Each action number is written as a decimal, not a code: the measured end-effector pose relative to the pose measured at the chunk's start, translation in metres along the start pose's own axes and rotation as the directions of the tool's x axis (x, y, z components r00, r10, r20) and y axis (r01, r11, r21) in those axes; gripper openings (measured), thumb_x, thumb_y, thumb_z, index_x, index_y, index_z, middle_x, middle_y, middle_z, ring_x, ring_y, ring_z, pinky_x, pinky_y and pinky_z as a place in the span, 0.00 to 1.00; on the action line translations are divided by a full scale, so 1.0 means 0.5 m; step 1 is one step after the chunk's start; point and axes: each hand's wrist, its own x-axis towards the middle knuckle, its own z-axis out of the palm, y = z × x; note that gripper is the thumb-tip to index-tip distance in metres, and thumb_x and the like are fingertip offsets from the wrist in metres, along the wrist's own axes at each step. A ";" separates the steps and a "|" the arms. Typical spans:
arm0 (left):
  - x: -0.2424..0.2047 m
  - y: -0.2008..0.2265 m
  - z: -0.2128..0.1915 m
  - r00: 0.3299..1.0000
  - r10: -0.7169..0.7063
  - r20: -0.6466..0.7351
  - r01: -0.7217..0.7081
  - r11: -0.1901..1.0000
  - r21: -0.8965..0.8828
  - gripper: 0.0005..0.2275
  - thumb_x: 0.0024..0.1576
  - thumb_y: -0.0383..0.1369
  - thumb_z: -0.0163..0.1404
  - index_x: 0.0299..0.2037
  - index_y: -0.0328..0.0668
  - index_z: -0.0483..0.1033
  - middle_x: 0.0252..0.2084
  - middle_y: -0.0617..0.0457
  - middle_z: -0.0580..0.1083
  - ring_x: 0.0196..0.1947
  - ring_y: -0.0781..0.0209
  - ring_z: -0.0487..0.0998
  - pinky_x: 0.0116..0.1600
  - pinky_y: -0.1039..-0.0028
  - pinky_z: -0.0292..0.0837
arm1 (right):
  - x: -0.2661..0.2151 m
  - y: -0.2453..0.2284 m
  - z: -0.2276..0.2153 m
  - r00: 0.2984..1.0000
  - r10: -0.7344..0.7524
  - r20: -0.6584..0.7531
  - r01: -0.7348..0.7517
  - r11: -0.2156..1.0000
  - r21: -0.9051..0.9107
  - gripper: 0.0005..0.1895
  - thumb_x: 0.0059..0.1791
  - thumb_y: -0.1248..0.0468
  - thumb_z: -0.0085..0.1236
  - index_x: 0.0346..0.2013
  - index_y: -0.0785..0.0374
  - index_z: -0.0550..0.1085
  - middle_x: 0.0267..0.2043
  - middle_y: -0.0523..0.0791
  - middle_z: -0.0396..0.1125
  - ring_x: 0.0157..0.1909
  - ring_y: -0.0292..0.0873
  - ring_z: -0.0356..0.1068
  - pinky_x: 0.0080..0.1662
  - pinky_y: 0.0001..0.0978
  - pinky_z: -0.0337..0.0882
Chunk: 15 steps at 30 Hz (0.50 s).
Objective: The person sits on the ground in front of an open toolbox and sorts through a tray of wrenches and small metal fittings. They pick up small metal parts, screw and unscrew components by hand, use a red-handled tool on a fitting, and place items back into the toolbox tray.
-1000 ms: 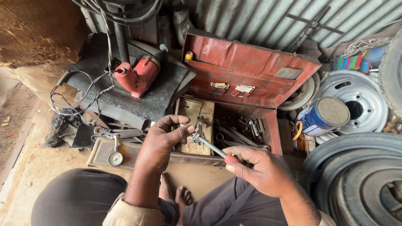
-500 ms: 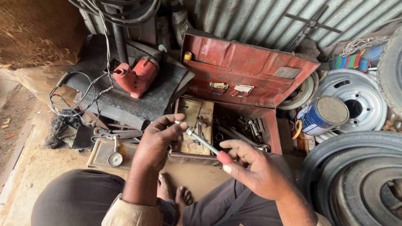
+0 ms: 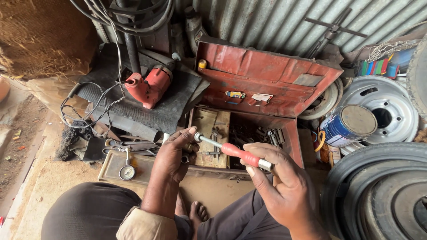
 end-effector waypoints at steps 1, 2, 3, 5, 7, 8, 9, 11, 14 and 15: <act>-0.001 0.001 0.000 1.000 0.001 0.000 -0.001 1.000 -0.001 0.09 0.56 0.35 0.56 0.42 0.40 0.78 0.30 0.57 0.74 0.25 0.68 0.72 0.27 0.77 0.62 | 0.000 0.001 0.003 1.000 -0.001 0.001 0.001 1.000 0.000 0.13 0.51 0.73 0.57 0.51 0.68 0.73 0.55 0.48 0.72 0.55 0.41 0.75 0.58 0.32 0.73; -0.002 0.002 0.000 1.000 0.008 0.000 -0.008 1.000 -0.002 0.09 0.57 0.35 0.56 0.42 0.40 0.78 0.30 0.57 0.74 0.25 0.68 0.72 0.27 0.78 0.62 | 0.000 0.001 0.007 0.998 -0.048 -0.030 0.046 0.996 -0.081 0.14 0.50 0.72 0.59 0.51 0.67 0.73 0.54 0.48 0.73 0.54 0.41 0.75 0.56 0.31 0.74; -0.003 0.002 -0.001 1.000 0.014 0.000 -0.014 1.000 -0.003 0.09 0.57 0.35 0.56 0.42 0.39 0.78 0.30 0.57 0.74 0.26 0.69 0.72 0.27 0.78 0.62 | 0.000 0.002 0.010 0.994 -0.097 -0.057 0.087 0.983 -0.163 0.15 0.50 0.72 0.61 0.51 0.67 0.73 0.52 0.48 0.74 0.53 0.42 0.76 0.55 0.30 0.75; -0.001 0.002 -0.005 1.000 0.020 -0.002 -0.020 1.000 -0.009 0.09 0.58 0.35 0.56 0.42 0.39 0.78 0.30 0.58 0.74 0.26 0.69 0.71 0.27 0.78 0.62 | 0.001 0.005 0.013 0.989 -0.125 -0.084 0.104 0.970 -0.218 0.15 0.49 0.70 0.63 0.50 0.66 0.73 0.50 0.48 0.75 0.51 0.41 0.77 0.53 0.30 0.75; 0.000 0.003 -0.008 1.000 0.026 -0.004 -0.026 1.000 -0.016 0.09 0.58 0.35 0.56 0.42 0.39 0.78 0.30 0.58 0.74 0.26 0.69 0.71 0.28 0.78 0.62 | 0.003 0.008 0.015 0.982 -0.155 -0.109 0.120 0.955 -0.273 0.16 0.48 0.69 0.65 0.49 0.65 0.74 0.48 0.47 0.76 0.49 0.41 0.77 0.51 0.29 0.76; 0.000 0.005 -0.008 0.999 0.032 0.004 -0.032 0.999 -0.023 0.08 0.58 0.34 0.56 0.43 0.39 0.78 0.30 0.58 0.74 0.25 0.70 0.71 0.27 0.79 0.62 | 0.003 0.010 0.015 0.980 -0.160 -0.120 0.118 0.948 -0.297 0.16 0.47 0.68 0.67 0.48 0.65 0.74 0.46 0.46 0.76 0.47 0.41 0.77 0.50 0.29 0.76; 0.000 0.006 -0.009 0.999 0.038 0.011 -0.038 0.999 -0.029 0.08 0.58 0.34 0.56 0.43 0.39 0.78 0.30 0.58 0.74 0.25 0.71 0.70 0.27 0.79 0.62 | 0.003 0.012 0.016 0.978 -0.165 -0.131 0.116 0.940 -0.321 0.16 0.46 0.67 0.68 0.46 0.65 0.75 0.44 0.46 0.76 0.45 0.40 0.77 0.48 0.29 0.76; -0.002 0.007 -0.007 0.999 0.050 0.017 -0.050 0.998 -0.025 0.09 0.58 0.33 0.56 0.43 0.38 0.78 0.30 0.58 0.74 0.25 0.71 0.71 0.27 0.79 0.62 | 0.002 0.023 0.015 0.975 -0.174 -0.140 0.120 0.935 -0.333 0.15 0.46 0.66 0.69 0.45 0.65 0.75 0.42 0.45 0.76 0.43 0.40 0.77 0.46 0.29 0.75; -0.003 0.007 -0.006 0.998 0.057 0.019 -0.057 0.998 -0.014 0.09 0.57 0.33 0.56 0.44 0.37 0.79 0.30 0.58 0.75 0.25 0.71 0.71 0.27 0.79 0.62 | 0.003 0.034 0.011 0.968 -0.199 -0.152 0.130 0.917 -0.377 0.15 0.45 0.64 0.71 0.41 0.65 0.74 0.38 0.45 0.75 0.39 0.39 0.76 0.42 0.29 0.74; -0.003 0.007 -0.005 0.998 0.054 0.016 -0.054 0.999 -0.008 0.09 0.57 0.32 0.56 0.44 0.37 0.79 0.30 0.58 0.75 0.25 0.71 0.71 0.26 0.79 0.62 | 0.003 0.037 0.009 0.964 -0.216 -0.155 0.137 0.903 -0.407 0.16 0.44 0.63 0.71 0.39 0.65 0.74 0.36 0.45 0.74 0.36 0.39 0.75 0.39 0.29 0.73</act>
